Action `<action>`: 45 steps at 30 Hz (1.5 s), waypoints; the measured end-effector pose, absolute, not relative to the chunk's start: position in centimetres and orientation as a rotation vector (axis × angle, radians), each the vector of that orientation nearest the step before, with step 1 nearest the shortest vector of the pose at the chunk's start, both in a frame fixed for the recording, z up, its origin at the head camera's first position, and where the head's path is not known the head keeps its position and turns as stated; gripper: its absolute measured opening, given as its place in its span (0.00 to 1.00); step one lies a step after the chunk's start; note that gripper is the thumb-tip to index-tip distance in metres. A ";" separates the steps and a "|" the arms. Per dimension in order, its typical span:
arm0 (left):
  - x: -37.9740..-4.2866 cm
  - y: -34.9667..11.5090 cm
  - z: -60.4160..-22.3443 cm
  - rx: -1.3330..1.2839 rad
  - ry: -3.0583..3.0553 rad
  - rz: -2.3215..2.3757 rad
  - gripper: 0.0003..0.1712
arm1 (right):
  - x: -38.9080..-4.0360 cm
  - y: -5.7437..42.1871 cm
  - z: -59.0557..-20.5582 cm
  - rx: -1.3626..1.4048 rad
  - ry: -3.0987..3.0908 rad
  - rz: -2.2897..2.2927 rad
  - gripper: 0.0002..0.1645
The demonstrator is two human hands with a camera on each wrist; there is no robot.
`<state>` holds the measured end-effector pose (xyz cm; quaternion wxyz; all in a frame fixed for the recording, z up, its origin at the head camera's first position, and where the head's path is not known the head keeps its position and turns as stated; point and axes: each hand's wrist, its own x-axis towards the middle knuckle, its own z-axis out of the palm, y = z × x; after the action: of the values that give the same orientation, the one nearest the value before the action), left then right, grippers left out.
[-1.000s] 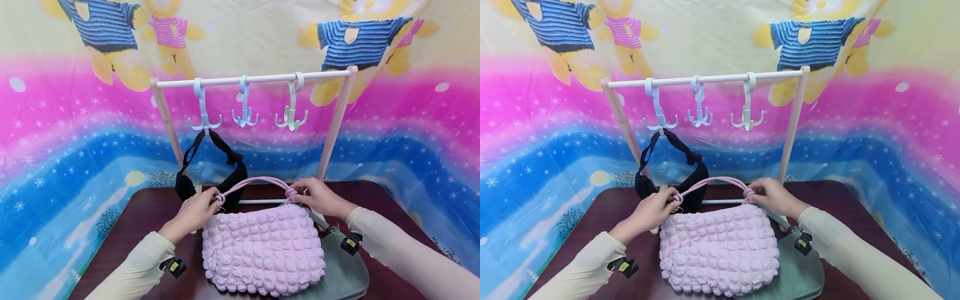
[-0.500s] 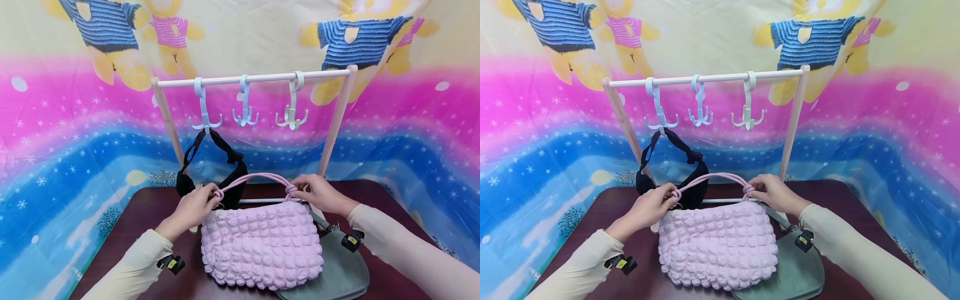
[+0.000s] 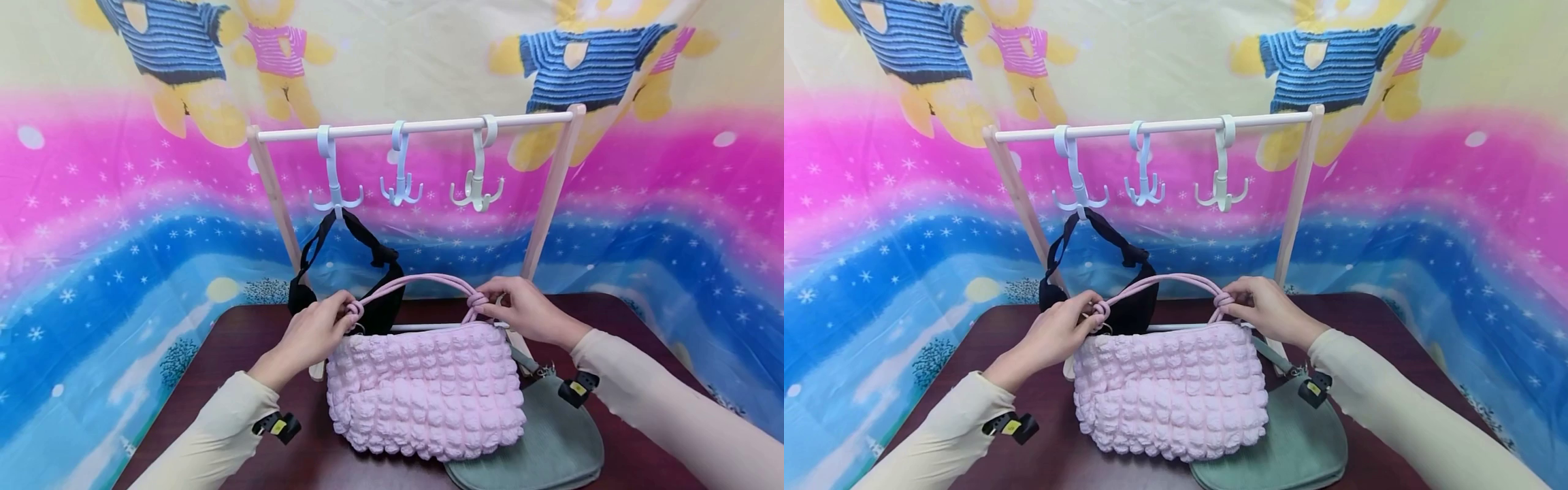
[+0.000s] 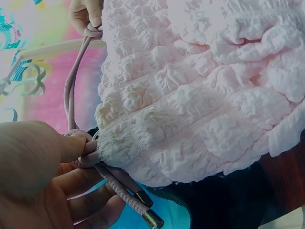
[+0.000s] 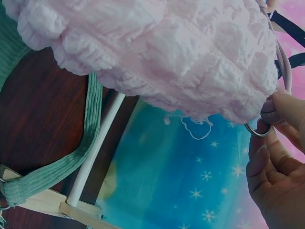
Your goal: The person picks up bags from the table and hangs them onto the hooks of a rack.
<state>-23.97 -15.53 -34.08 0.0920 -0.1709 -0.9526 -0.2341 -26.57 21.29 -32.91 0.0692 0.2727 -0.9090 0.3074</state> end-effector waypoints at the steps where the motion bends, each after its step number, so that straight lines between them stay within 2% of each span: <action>1: -24.0 -15.5 -34.0 -0.509 -2.828 -0.697 0.09 | -26.6 21.3 -32.8 0.820 -2.737 0.922 0.12; 45: -22.9 -15.5 -31.1 -0.540 -2.769 -0.741 0.13 | -26.1 21.6 -30.2 0.819 -2.579 0.904 0.12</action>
<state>-22.94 -15.50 -31.13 0.1120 -0.1838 -0.9433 -0.2525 -26.11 21.64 -30.16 0.1440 0.2843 -0.8945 0.3135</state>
